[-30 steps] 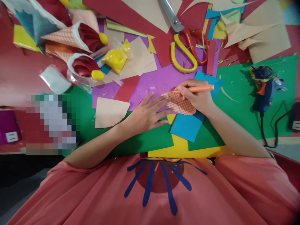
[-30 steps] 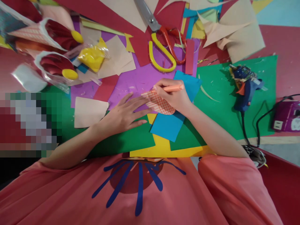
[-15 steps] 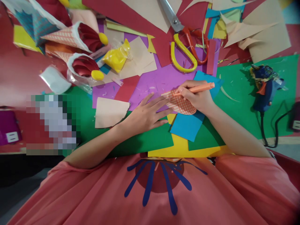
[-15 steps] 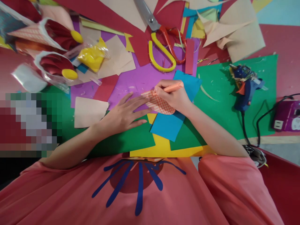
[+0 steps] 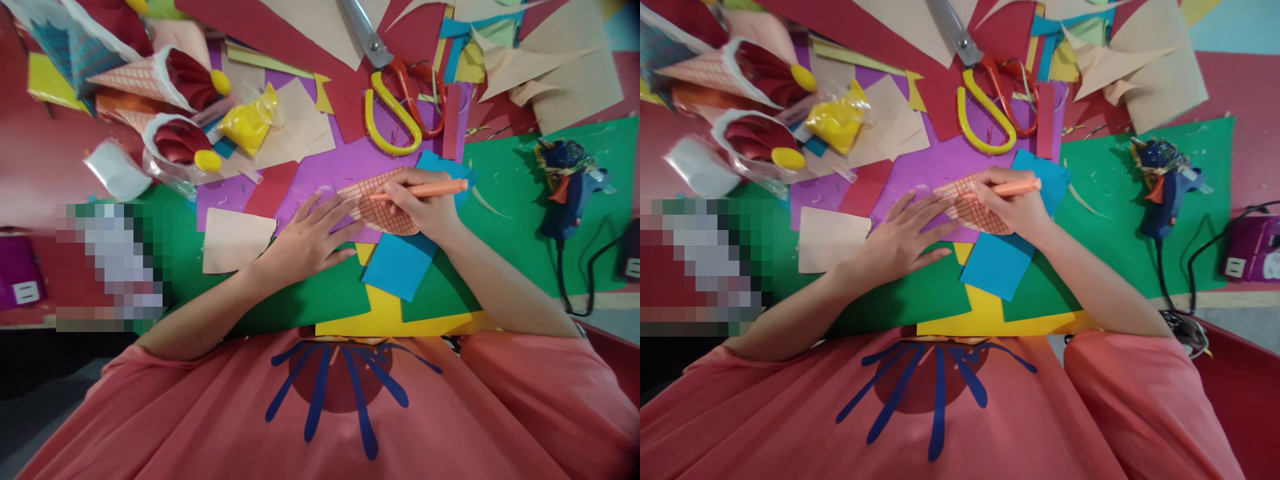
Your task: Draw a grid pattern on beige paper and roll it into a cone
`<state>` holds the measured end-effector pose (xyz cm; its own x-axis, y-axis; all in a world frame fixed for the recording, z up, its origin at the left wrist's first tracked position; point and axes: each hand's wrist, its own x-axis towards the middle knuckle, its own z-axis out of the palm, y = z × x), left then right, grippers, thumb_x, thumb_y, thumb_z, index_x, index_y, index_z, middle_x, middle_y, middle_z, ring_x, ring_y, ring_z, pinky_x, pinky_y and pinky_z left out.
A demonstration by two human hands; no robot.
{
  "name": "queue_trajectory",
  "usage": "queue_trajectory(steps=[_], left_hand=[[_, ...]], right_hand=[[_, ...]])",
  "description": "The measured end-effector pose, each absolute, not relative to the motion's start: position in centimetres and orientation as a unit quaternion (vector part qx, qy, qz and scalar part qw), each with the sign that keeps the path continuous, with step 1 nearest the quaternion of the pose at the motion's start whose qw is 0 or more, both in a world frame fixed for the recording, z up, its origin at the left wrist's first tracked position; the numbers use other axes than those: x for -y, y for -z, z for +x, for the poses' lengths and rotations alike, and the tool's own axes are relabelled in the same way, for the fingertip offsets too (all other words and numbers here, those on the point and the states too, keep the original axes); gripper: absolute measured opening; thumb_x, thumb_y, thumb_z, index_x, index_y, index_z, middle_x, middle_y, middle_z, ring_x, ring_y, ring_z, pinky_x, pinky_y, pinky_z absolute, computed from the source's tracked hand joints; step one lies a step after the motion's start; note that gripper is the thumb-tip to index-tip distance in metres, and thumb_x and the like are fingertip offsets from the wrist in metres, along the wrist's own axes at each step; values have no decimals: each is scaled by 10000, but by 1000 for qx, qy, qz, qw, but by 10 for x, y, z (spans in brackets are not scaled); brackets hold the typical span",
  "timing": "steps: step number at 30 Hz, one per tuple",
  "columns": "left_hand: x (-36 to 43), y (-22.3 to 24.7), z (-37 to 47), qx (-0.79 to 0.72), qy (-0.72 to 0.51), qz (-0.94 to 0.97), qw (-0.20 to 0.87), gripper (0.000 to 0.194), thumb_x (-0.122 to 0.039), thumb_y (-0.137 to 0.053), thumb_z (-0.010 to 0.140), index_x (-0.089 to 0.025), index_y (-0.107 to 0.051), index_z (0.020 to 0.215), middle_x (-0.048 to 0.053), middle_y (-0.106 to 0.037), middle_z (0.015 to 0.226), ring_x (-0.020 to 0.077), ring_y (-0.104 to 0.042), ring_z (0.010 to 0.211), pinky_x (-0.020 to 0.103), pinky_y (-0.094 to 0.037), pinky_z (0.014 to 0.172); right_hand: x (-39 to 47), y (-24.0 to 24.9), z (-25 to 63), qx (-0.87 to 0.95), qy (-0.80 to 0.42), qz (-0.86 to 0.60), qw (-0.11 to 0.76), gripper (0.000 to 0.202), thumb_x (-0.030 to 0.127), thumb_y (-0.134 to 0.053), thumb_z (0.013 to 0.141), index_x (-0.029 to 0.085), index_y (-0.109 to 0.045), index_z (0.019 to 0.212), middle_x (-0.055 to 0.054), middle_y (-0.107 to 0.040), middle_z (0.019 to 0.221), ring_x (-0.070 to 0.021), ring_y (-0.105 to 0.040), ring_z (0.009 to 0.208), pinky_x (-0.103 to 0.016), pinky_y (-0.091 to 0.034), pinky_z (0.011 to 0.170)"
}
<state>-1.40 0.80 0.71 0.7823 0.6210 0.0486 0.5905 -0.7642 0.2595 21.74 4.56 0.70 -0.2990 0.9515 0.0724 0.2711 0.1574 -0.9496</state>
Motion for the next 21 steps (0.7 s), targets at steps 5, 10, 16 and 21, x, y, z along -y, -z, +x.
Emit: queue_trajectory(steps=[5,10,16,21], left_hand=[[-8,-9,-14,-323,-61,936,126,404,-356,-496,960,-211,-535,1335,131,-460,1476,294,-418,1382,531,-314,1147],[-8,-9,-14,-325,-58,937,112,391,-372,-502,955,-219,-553,1311,119,-459,1480,290,-415,1384,520,-323,1145],[-8,-9,-14,-329,-57,933,133,377,-341,-531,944,-246,-562,1307,109,-456,1482,284,-406,1389,511,-297,1159],[-7,-8,-14,-329,-67,932,138,377,-336,-528,946,-261,-557,1314,106,-475,1465,288,-420,1379,513,-294,1159]], right_hand=[[-48,-4,216,698,-431,-454,348,207,305,-595,877,178,-701,752,-7,-693,702,-111,-624,638,-237,-497,603],[-47,-4,216,709,-417,-457,338,175,290,-604,876,183,-718,796,-17,-740,795,-123,-658,700,-245,-518,652],[-48,-3,216,699,-442,-456,327,217,288,-596,860,182,-704,705,-7,-726,706,-125,-651,644,-239,-487,576],[-47,-5,216,686,-461,-456,331,248,294,-599,846,181,-665,635,-4,-680,641,-117,-619,596,-236,-474,550]])
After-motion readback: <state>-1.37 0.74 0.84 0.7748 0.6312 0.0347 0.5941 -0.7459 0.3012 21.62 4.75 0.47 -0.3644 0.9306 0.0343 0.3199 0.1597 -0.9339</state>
